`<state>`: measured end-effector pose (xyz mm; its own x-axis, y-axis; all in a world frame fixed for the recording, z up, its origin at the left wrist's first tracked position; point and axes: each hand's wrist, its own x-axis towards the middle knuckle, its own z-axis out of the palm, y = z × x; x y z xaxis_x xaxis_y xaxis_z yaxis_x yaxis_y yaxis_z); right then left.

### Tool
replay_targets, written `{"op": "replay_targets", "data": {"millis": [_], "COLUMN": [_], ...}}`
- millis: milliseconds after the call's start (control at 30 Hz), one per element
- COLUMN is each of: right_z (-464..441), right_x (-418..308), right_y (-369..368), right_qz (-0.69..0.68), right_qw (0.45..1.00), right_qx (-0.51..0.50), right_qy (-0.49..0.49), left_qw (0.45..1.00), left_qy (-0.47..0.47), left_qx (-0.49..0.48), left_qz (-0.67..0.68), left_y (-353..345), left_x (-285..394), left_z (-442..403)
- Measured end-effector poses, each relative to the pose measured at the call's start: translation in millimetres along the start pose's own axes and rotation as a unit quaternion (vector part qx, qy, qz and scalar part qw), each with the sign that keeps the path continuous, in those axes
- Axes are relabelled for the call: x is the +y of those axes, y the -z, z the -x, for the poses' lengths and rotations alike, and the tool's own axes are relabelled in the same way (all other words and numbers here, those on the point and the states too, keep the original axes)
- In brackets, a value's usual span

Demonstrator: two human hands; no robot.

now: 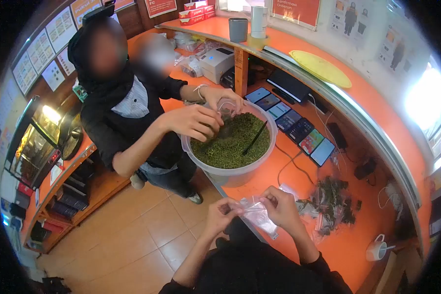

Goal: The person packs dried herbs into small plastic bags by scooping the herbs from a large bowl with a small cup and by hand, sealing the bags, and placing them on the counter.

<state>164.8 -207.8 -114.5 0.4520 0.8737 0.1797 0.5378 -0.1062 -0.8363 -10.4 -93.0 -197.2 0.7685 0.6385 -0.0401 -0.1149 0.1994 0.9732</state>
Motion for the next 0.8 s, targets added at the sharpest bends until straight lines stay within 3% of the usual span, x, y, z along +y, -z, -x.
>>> {"op": "replay_targets", "data": {"millis": [100, 167, 200, 267, 300, 367, 467, 533, 600, 667, 700, 767, 800], "right_z": [1, 0, 0, 1, 2, 2, -5, -21, -59, -102, -120, -153, -165], "right_x": [5, 4, 0, -6, -9, -13, -19, -25, -53, -83, -81, -59, -54], "right_y": [0, -5, -8, -18, -24, -31, -26, -7, 25, 42, 45, 45, 48], "right_qz": [0.009, 0.015, 0.020, 0.025, 0.037, 0.051, 0.065, 0.155, 0.307, 0.346, 0.345, 0.432, 0.481], "right_qw": [1.000, 1.000, 1.000, 0.999, 0.999, 0.999, 0.998, 0.973, 0.910, 0.851, 0.850, 0.800, 0.787], "right_qx": [-0.017, -0.009, -0.008, -0.008, -0.006, -0.005, 0.023, 0.056, 0.096, 0.130, 0.134, 0.027, -0.072], "right_qy": [-0.014, 0.005, -0.008, -0.023, -0.019, -0.013, 0.010, 0.160, 0.263, 0.373, 0.376, 0.416, 0.379], "left_qw": [0.998, 0.931, 0.930, 0.862, 0.862, 0.921, 0.937, 0.950, 0.944, 0.956, 0.967, 0.962, 0.958], "left_qy": [0.048, -0.063, -0.064, -0.241, -0.240, -0.190, -0.173, -0.150, -0.117, -0.095, -0.072, -0.079, -0.084], "left_qx": [0.028, 0.099, 0.100, 0.102, 0.104, 0.100, 0.143, 0.153, 0.154, 0.156, 0.157, 0.156, 0.154], "left_qz": [-0.038, -0.347, -0.347, -0.435, -0.434, -0.325, -0.269, -0.226, -0.267, -0.228, -0.188, -0.208, -0.225], "left_y": [16, 19, 12, -14, -21, -35, -30, -22, -20, -20, -20, -13, -8], "left_x": [-1, 2, 14, 44, 41, 33, 10, 11, 29, 37, 39, 33, 32], "left_z": [2, 0, 0, 2, 2, 4, 4, 4, 9, 9, 9, 10, 10]}}
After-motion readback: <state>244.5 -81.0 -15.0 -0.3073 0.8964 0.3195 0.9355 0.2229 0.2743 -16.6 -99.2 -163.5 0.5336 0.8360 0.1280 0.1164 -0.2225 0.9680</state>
